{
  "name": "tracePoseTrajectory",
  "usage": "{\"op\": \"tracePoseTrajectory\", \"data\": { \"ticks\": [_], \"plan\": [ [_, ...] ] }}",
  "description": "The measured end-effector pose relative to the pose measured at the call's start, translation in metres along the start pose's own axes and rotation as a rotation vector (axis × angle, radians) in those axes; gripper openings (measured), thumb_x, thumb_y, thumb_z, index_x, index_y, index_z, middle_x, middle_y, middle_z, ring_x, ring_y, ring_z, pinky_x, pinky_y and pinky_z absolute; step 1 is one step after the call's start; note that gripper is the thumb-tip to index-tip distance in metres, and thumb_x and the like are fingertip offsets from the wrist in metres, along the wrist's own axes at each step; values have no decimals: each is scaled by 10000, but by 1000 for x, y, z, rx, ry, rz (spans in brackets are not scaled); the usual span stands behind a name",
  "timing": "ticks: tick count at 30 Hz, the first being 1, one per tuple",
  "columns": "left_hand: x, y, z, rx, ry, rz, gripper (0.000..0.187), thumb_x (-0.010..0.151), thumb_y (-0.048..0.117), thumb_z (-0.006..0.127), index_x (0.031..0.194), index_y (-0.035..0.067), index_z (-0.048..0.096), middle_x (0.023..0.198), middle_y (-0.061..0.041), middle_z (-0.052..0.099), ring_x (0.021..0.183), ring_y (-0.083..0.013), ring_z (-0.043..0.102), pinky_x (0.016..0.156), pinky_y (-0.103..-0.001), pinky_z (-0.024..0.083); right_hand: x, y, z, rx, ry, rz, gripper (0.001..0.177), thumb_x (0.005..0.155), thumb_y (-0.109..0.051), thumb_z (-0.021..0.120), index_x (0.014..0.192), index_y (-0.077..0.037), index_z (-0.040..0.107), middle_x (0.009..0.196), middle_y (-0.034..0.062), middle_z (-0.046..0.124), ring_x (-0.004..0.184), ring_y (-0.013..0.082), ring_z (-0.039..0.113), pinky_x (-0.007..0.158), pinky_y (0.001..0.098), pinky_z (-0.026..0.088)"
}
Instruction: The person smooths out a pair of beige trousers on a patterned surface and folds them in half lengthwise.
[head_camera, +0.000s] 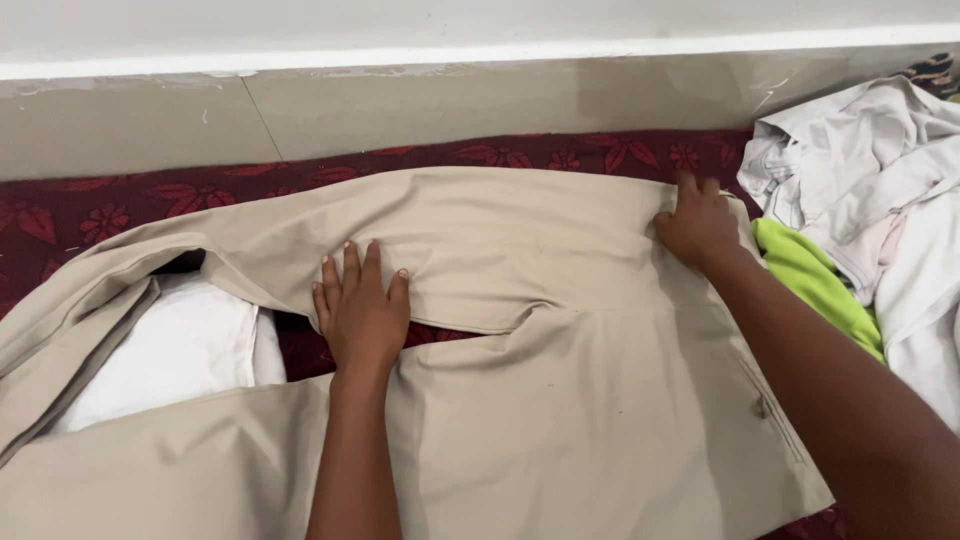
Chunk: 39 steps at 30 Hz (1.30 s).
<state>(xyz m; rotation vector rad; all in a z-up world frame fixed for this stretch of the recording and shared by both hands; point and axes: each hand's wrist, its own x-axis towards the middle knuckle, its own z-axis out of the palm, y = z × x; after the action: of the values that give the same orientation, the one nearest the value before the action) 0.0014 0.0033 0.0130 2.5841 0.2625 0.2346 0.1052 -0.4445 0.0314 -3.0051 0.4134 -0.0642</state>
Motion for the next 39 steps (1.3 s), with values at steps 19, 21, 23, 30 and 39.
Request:
{"op": "tracePoseTrajectory", "data": {
  "ticks": [19,21,23,30,39],
  "plan": [
    [0,11,-7,-70,37,-54,601,990,472,517,1501,158,487,1639,-91,341,1548,-310,161,1245,-488,73,-126,-16,0,13,677,-512,189,963,-147,676,1095,-54,576,1004,145,587,1073,343,563,1142,530,330],
    [-1,11,-8,-91,40,-70,592,986,460,528,1486,145,499,1628,-83,365,1549,-306,177,1241,-493,84,-125,-18,5,71,637,-486,181,944,-139,674,1073,-56,579,978,141,591,1054,339,570,1129,519,345],
    [-2,9,-8,-104,69,-55,596,994,446,534,1491,119,495,1615,-96,389,1545,-313,199,1245,-498,95,-124,-17,4,56,657,-490,195,937,-131,673,1075,-43,568,993,140,594,1069,338,570,1148,507,348],
    [-4,6,3,-109,210,4,628,959,376,637,1471,40,499,1507,-179,515,1477,-373,332,1205,-531,187,-126,-16,2,95,626,-483,187,954,-113,671,1099,-37,582,983,148,586,1058,341,567,1150,507,355],
    [36,24,-12,71,93,-177,752,904,296,678,1574,136,377,1342,-228,545,1226,-409,509,958,-621,414,-131,-21,-3,105,645,-470,173,974,-101,657,1127,-45,598,1040,139,591,1102,340,546,1153,490,342]
  ]
}}
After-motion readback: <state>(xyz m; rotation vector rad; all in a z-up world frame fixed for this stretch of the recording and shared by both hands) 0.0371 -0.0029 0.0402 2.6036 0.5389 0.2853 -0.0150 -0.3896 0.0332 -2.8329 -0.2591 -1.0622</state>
